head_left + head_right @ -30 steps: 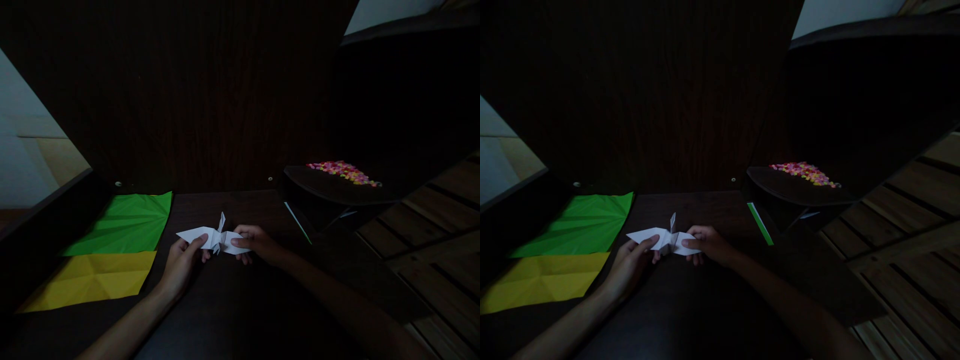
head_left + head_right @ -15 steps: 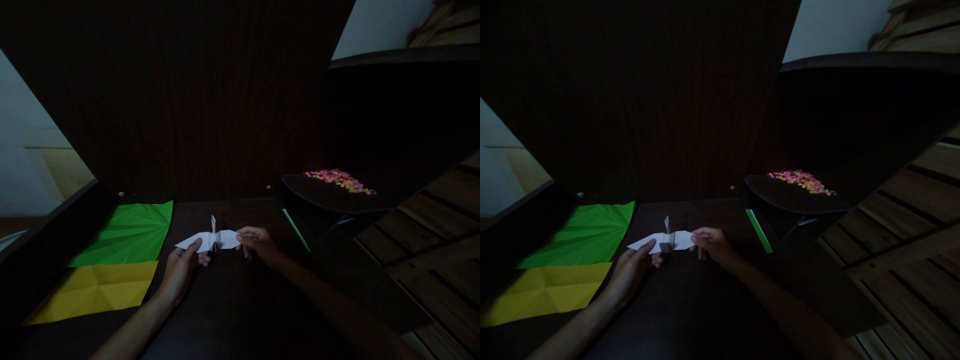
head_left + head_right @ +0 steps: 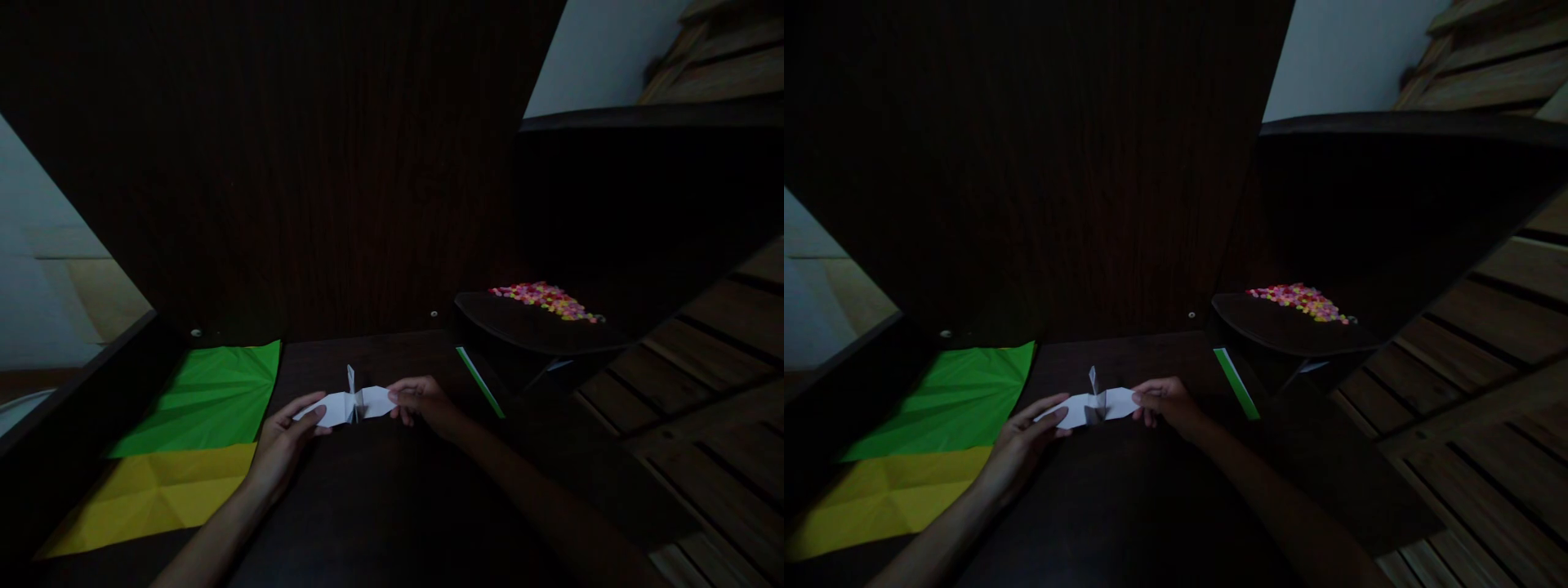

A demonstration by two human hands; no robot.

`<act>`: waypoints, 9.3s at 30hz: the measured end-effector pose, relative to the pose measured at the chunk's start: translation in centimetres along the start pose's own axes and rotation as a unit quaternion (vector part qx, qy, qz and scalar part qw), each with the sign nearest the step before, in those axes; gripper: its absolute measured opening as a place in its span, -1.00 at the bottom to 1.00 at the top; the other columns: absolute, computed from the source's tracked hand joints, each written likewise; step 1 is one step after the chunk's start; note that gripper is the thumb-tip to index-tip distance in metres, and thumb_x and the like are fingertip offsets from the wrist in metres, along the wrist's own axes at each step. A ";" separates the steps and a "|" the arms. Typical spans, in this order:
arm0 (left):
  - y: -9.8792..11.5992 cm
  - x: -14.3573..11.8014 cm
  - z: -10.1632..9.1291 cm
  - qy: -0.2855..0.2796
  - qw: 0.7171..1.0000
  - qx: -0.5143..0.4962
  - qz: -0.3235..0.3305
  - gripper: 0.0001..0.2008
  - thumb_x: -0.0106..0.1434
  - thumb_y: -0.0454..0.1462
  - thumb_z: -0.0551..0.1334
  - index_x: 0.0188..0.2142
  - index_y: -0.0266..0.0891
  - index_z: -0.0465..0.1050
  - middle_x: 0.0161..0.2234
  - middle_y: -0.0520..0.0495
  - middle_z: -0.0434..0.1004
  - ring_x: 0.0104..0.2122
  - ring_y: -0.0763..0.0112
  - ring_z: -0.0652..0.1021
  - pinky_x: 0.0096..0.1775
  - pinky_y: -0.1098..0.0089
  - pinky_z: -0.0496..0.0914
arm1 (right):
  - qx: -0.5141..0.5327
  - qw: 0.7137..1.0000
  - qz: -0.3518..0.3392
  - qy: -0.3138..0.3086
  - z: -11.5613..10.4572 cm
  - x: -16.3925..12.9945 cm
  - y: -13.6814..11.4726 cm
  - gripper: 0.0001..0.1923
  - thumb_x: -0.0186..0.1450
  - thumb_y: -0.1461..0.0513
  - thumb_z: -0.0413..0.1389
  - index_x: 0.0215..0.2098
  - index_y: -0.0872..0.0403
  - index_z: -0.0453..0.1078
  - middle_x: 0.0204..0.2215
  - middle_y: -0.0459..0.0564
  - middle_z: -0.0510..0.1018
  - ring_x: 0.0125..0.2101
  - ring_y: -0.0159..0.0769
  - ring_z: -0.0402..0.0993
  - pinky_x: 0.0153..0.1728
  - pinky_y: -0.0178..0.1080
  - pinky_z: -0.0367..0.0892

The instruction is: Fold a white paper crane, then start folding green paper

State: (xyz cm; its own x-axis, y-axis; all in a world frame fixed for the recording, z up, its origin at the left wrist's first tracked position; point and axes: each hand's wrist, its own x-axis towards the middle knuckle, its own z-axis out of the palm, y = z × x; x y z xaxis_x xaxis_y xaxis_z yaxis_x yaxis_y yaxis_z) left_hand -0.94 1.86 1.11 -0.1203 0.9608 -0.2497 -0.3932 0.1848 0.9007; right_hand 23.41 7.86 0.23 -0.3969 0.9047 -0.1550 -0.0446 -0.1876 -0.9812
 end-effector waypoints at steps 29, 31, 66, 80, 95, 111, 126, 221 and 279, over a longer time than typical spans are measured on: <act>1.4 -0.6 1.3 0.070 0.988 -0.093 -0.102 -0.76 0.12 -0.61 0.22 -0.33 -0.36 0.56 -0.27 -0.15 0.63 -0.38 0.41 0.64 -0.31 0.56 0.54 | -0.072 0.983 -0.159 0.066 1.8 -0.9 1.1 -0.71 0.10 0.12 0.29 -0.29 0.08 0.38 -0.32 0.05 0.62 -0.47 -0.30 0.51 -0.53 -0.27 0.41; 1.2 -0.9 1.7 0.076 0.987 -0.094 -0.110 -0.76 0.13 -0.62 0.21 -0.34 -0.36 0.55 -0.30 -0.14 0.62 -0.40 0.43 0.64 -0.33 0.56 0.54 | -0.217 0.944 -0.228 0.102 2.6 -1.7 1.2 -0.78 0.14 0.15 0.27 -0.28 0.05 0.45 -0.34 0.03 0.63 -0.44 -0.29 0.51 -0.41 -0.24 0.42; -0.3 -2.0 1.9 -0.029 0.993 -0.062 -0.094 -0.72 0.11 -0.44 0.26 -0.15 -0.33 0.36 -0.31 -0.11 0.56 -0.39 0.24 0.66 -0.34 0.36 0.56 | -0.512 0.659 -0.530 0.152 2.9 -2.3 1.1 -0.89 0.34 0.39 0.02 -0.32 0.09 0.31 -0.55 -0.06 0.49 -0.54 -0.35 0.41 -0.48 -0.29 0.35; -2.6 -5.1 1.9 -0.098 0.504 0.500 0.697 -0.76 0.12 -0.50 0.35 -0.19 -0.42 0.47 -0.61 0.07 0.46 -0.67 0.53 0.42 -0.60 0.42 0.24 | -0.426 0.728 -0.487 0.229 5.2 -3.8 1.0 -0.84 0.33 0.34 0.04 -0.41 0.08 0.37 -0.64 -0.14 0.46 -0.63 -0.44 0.41 -0.56 -0.37 0.29; -3.0 -4.3 1.9 -0.083 0.597 0.505 0.618 -0.73 0.38 -0.41 0.12 0.05 -0.45 0.32 -0.37 -0.17 0.64 -0.50 0.44 0.62 -0.43 0.48 0.47 | -0.442 0.758 -0.452 0.162 6.7 -4.6 1.6 -0.78 0.38 0.32 -0.04 -0.38 0.08 0.39 -0.57 -0.08 0.53 -0.56 -0.38 0.47 -0.47 -0.33 0.31; -3.1 -4.1 1.6 -0.069 0.580 0.544 0.602 -0.78 0.37 -0.40 0.10 -0.01 -0.41 0.34 -0.32 -0.21 0.65 -0.50 0.38 0.63 -0.47 0.46 0.47 | -0.542 0.709 -0.444 0.083 6.3 -4.8 1.8 -0.74 0.41 0.37 -0.12 -0.36 0.11 0.34 -0.51 -0.06 0.51 -0.52 -0.37 0.44 -0.46 -0.28 0.26; -2.8 -4.4 2.1 -0.055 0.637 0.536 0.552 -0.87 0.37 -0.37 0.06 -0.16 -0.31 0.36 -0.51 -0.02 0.58 -0.63 0.47 0.57 -0.57 0.52 0.41 | -0.577 0.654 -0.482 0.082 6.6 -5.3 1.4 -0.78 0.39 0.38 -0.06 -0.34 0.14 0.38 -0.55 -0.08 0.49 -0.55 -0.36 0.40 -0.53 -0.23 0.17; -2.7 -4.1 1.7 -0.049 0.591 0.512 0.621 -0.81 0.35 -0.42 0.14 -0.06 -0.40 0.40 -0.37 -0.16 0.67 -0.56 0.48 0.61 -0.51 0.54 0.42 | -0.542 0.633 -0.536 0.136 5.5 -4.2 1.4 -0.86 0.32 0.39 0.05 -0.36 0.13 0.41 -0.53 -0.07 0.55 -0.53 -0.40 0.47 -0.40 -0.32 0.37; -2.7 -2.9 2.5 -0.063 0.619 0.595 0.509 -0.90 0.29 -0.35 0.16 -0.23 -0.28 0.44 -0.31 -0.14 0.53 -0.28 0.21 0.43 -0.24 0.23 0.32 | -0.539 0.720 -0.437 0.015 3.9 -3.2 1.0 -0.91 0.25 0.35 0.05 -0.31 0.11 0.39 -0.48 -0.02 0.52 -0.44 -0.27 0.42 -0.39 -0.24 0.38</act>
State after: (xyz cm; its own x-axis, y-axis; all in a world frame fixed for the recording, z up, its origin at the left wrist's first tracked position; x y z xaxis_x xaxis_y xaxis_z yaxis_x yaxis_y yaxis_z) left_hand 2.75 -0.92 0.31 0.3479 0.6994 0.6244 0.7861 -0.5805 0.2122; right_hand 21.05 3.26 0.19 -0.6288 0.5085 0.5883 0.4784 0.8494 -0.2229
